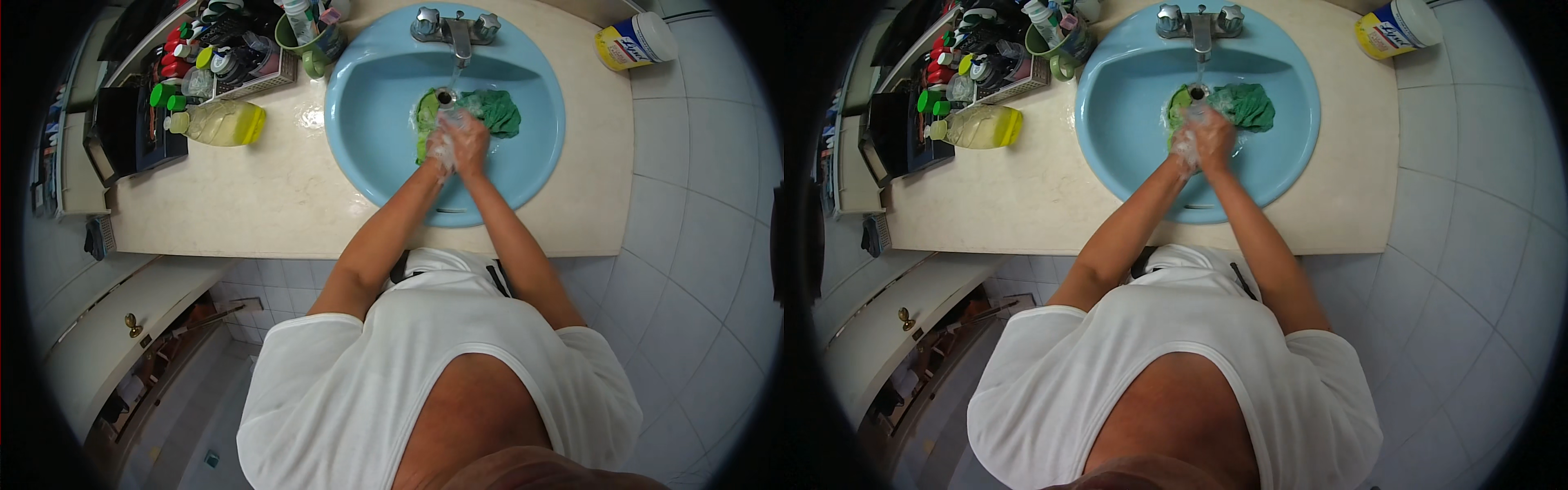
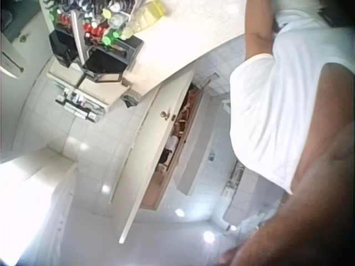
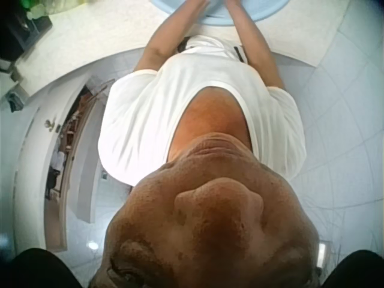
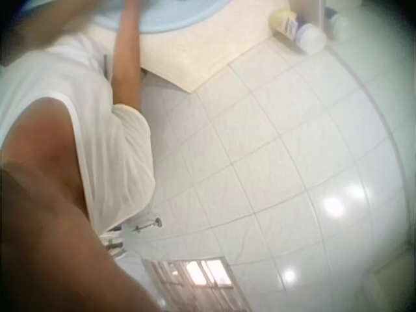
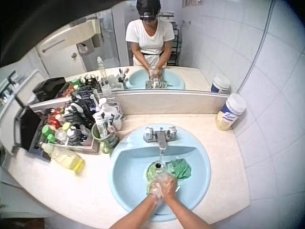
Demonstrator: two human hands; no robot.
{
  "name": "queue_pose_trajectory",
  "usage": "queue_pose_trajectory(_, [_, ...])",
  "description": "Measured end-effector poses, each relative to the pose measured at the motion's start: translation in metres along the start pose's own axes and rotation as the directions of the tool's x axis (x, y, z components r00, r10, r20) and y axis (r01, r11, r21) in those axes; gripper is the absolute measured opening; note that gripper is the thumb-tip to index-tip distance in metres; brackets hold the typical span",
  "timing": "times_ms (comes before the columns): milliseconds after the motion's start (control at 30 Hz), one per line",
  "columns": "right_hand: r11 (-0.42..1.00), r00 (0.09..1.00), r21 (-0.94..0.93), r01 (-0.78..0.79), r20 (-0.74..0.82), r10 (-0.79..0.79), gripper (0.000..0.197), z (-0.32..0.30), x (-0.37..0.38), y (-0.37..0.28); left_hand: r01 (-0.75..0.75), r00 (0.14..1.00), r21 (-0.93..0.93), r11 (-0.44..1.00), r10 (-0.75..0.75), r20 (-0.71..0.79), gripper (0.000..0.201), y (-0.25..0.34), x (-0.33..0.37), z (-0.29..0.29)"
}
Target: The person washes cloths in a bathroom sink by rinsing them under the faucet, pouring liquid soap onto them from a bottle, and lathering and scrubbing the cloths by hand.
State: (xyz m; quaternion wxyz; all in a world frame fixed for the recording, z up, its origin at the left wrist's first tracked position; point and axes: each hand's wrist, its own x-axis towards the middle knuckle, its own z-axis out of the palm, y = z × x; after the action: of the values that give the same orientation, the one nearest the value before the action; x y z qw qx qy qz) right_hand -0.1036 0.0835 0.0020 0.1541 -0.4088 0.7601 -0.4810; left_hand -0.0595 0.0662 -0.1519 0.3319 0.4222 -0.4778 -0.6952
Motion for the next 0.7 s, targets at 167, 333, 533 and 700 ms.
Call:
queue_pose_trajectory(167, [0.975,0.981,-0.124,0.186,-0.027,-0.191,0.033,-0.022,0.017,0.031,0.339,0.94,-0.228,0.913,-0.319,0.121,0.033,0.05,-0.003,0.041])
queue_pose_trajectory(333, [0.92,0.985,-0.38,0.102,-0.091,-0.147,0.034,-0.078,0.087,0.038,0.239,0.959,-0.267,0.934,-0.184,0.215,0.043,0.175,-0.026,0.057])
queue_pose_trajectory(533, [0.797,0.974,-0.586,0.146,-0.057,-0.22,0.055,-0.117,0.097,0.03,-0.129,0.982,0.874,0.469,-0.064,0.18,0.031,0.145,-0.002,-0.017])
queue_pose_trajectory(700, [0.993,0.923,0.015,0.114,0.369,-0.111,0.05,-0.085,0.05,0.033,-0.176,0.982,0.984,0.008,0.074,0.175,0.032,0.102,-0.013,-0.061])
